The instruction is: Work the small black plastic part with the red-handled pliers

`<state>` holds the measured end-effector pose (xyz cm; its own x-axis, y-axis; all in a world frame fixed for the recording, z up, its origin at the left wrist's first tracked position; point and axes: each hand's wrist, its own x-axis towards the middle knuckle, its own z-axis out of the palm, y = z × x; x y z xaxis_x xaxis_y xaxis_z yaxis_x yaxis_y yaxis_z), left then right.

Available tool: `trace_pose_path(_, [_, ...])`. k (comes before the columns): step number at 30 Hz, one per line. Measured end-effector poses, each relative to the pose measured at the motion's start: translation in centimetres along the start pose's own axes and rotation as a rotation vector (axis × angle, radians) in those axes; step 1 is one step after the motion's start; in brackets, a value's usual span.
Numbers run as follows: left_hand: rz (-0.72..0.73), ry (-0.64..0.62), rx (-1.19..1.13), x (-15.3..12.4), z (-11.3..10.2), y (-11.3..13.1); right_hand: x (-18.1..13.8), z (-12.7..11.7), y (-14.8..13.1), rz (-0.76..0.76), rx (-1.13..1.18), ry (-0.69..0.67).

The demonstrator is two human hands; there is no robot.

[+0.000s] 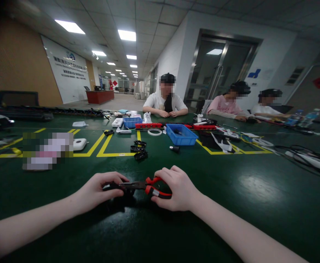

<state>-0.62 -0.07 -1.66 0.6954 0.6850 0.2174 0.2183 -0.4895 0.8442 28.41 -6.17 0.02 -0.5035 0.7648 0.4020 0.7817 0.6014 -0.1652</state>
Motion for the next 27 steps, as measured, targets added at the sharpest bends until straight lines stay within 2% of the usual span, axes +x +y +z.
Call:
trace_pose_path(13, [0.132, 0.031, 0.078, -0.07, 0.15, -0.65, -0.11, 0.51, 0.17, 0.082, 0.074, -0.097])
trace_pose_path(27, [0.08, 0.023, 0.066, -0.06, 0.05, -0.42, 0.15, 0.53, -0.14, 0.098, 0.066, -0.113])
